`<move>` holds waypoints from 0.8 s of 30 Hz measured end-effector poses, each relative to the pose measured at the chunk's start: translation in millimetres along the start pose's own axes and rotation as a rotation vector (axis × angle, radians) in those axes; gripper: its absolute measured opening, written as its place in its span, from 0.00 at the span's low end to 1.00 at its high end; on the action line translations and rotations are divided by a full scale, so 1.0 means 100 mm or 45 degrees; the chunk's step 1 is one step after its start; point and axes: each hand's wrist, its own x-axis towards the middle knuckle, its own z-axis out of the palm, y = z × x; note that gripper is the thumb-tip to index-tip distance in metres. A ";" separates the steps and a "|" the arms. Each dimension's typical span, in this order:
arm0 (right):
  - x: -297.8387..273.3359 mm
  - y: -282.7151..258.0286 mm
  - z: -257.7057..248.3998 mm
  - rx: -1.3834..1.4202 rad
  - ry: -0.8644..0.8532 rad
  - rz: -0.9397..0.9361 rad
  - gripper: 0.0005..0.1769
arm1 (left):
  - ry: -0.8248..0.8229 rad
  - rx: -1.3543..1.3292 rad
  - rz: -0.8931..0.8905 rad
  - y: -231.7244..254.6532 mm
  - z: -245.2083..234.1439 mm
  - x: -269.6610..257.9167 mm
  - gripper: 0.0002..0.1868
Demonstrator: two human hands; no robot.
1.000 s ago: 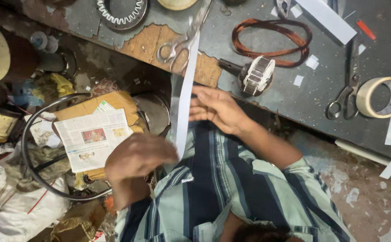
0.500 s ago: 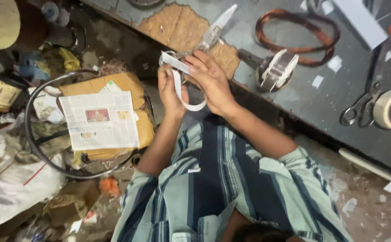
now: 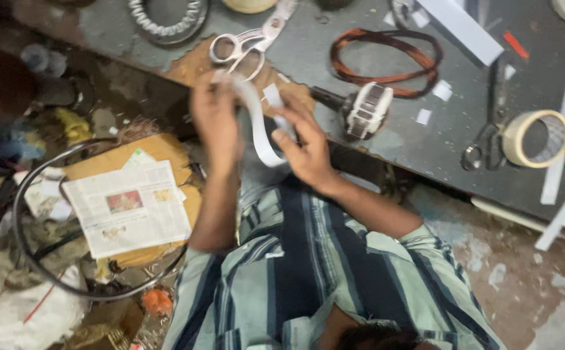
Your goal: The person winds copper wire around a motor stator, inserting small white paper spacers between the windings. They use scissors to cut the paper spacers to size and continue wrapping the wire around the stator core.
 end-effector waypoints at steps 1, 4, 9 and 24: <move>-0.05 -0.06 -0.06 -0.178 0.027 -0.021 0.19 | -0.019 0.048 0.022 0.11 -0.15 -0.01 0.07; -0.20 -0.14 -0.17 -0.332 0.016 -0.152 0.16 | 0.023 -0.061 0.190 0.48 -0.62 -0.20 0.06; -0.26 -0.09 0.06 -0.161 -0.528 -0.538 0.30 | -0.634 -0.691 0.450 0.84 -1.09 -0.57 0.04; 0.22 -0.35 -0.24 -0.447 -0.258 -0.403 0.11 | -0.178 0.054 -0.037 0.73 -1.48 -0.60 0.07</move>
